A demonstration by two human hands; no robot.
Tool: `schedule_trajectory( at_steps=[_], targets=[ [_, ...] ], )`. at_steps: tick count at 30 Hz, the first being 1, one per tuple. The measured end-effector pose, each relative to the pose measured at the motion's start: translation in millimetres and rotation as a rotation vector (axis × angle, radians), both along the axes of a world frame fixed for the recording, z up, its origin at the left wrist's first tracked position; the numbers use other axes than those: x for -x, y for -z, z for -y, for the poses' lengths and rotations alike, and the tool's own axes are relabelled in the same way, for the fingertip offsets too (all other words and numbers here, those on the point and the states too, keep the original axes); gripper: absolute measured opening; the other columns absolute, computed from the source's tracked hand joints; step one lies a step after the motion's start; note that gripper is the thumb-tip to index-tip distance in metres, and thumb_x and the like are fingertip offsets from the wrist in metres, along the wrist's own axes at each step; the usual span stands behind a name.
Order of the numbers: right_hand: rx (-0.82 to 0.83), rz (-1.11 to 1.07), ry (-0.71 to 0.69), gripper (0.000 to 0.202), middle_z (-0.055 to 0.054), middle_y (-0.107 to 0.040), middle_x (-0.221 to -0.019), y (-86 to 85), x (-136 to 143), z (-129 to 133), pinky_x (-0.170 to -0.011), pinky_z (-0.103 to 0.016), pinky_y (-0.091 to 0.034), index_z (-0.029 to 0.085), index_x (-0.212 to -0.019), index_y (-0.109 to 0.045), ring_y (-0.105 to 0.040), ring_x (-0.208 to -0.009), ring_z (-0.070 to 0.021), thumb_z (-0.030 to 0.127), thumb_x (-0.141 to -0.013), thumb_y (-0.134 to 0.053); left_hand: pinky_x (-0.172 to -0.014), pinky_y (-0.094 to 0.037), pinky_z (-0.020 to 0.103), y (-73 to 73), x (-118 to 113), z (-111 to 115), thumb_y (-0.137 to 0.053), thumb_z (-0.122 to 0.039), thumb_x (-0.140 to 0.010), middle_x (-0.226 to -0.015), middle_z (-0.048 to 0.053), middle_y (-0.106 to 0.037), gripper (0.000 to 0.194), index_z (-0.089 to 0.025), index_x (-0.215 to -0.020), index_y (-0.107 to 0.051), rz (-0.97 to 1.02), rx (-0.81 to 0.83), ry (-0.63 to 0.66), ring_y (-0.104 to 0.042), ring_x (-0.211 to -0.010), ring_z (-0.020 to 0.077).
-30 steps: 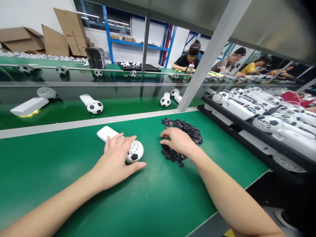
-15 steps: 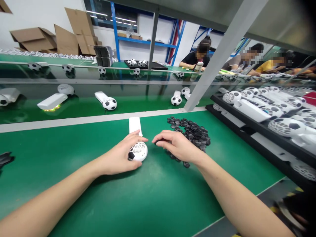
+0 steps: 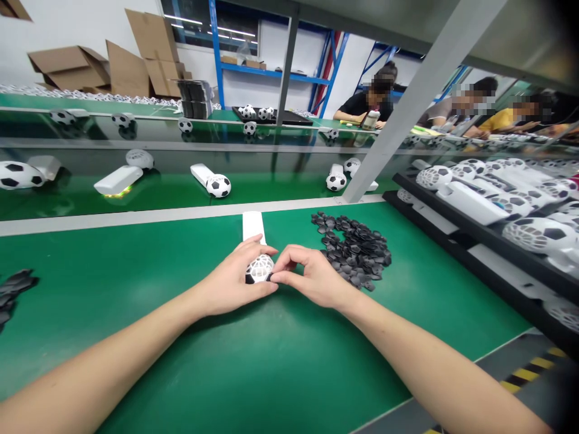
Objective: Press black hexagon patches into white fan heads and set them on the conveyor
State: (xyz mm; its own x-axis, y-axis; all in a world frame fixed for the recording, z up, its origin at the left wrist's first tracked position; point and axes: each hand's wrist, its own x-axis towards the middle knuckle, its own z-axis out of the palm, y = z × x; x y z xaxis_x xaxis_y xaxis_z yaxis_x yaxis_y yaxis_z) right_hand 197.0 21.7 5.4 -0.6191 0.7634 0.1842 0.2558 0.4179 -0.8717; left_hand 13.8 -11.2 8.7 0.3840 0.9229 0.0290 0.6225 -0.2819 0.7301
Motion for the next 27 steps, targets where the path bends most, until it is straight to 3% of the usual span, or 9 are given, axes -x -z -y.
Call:
schedule_trajectory(
  at_steps=[6,9,12,15,17,22,27],
  targets=[
    [0.171,0.058,0.026,0.020,0.005,-0.050,-0.060,3.5,4,-7,-0.053,-0.021,-0.037,0.017,-0.065,-0.051,-0.045,-0.056,-0.0085,0.029,-0.070,-0.066,-0.105,-0.025,0.043,2.7,-2,-2,-0.060,-0.024,-0.069,-0.129,0.008,-0.042,0.048,-0.019,-0.114,-0.045,0.086,-0.027,-0.025,-0.031,-0.125,0.0261],
    [-0.003,0.255,0.039,0.023,0.002,-0.055,-0.068,-4.3,-7,-15,-0.057,-0.023,-0.039,0.018,-0.070,-0.053,-0.049,-0.063,-0.0112,0.037,-0.070,-0.065,-0.102,-0.029,0.042,3.7,0,-2,-0.060,-0.022,-0.069,-0.125,0.006,-0.043,0.049,-0.022,-0.115,-0.045,0.105,-0.040,0.014,-0.038,-0.118,0.0250],
    [-0.316,0.625,0.266,0.023,-0.004,-0.059,-0.087,-12.8,-30,-23,-0.064,-0.028,-0.040,0.021,-0.083,-0.059,-0.054,-0.082,-0.0195,0.039,-0.069,-0.064,-0.100,-0.031,0.044,4.1,-1,1,-0.069,-0.031,-0.063,-0.120,0.007,-0.041,0.054,-0.024,-0.112,-0.049,0.065,-0.078,0.010,-0.035,-0.117,0.0273],
    [-0.290,0.912,0.377,0.018,-0.005,-0.062,-0.088,-11.0,-49,-33,-0.056,-0.028,-0.038,0.024,-0.086,-0.061,-0.058,-0.078,-0.0225,0.034,-0.070,-0.061,-0.095,-0.036,0.047,3.8,-3,3,-0.079,-0.045,-0.047,-0.112,0.008,-0.038,0.068,-0.024,-0.106,-0.053,0.002,-0.079,-0.115,-0.035,-0.111,0.0301],
    [-0.257,0.929,0.327,0.010,-0.003,-0.063,-0.082,-5.5,-55,-38,-0.053,-0.027,-0.037,0.025,-0.080,-0.061,-0.059,-0.071,-0.0206,0.030,-0.074,-0.055,-0.092,-0.039,0.045,2.2,-1,2,-0.079,-0.041,-0.048,-0.109,0.007,-0.038,0.067,-0.024,-0.107,-0.052,-0.004,-0.035,-0.130,-0.038,-0.106,0.0283],
    [-0.246,0.818,0.258,0.013,-0.004,-0.064,-0.071,3.4,-55,-40,-0.052,-0.027,-0.039,0.023,-0.071,-0.058,-0.058,-0.062,-0.0191,0.024,-0.077,-0.046,-0.092,-0.039,0.038,-4.8,13,-2,-0.067,-0.015,-0.055,-0.110,0.005,-0.041,0.062,-0.025,-0.114,-0.049,-0.015,-0.047,0.009,-0.041,-0.106,0.0246],
    [-0.292,0.696,0.180,0.023,-0.006,-0.062,-0.079,-1.6,-52,-39,-0.067,-0.028,-0.043,0.021,-0.075,-0.062,-0.058,-0.073,-0.0185,0.020,-0.081,-0.040,-0.087,-0.041,0.041,-4.8,18,-5,-0.071,-0.030,-0.060,-0.105,0.005,-0.041,0.055,-0.026,-0.111,-0.051,-0.038,-0.011,-0.118,-0.044,-0.102,0.0254]
  ],
)
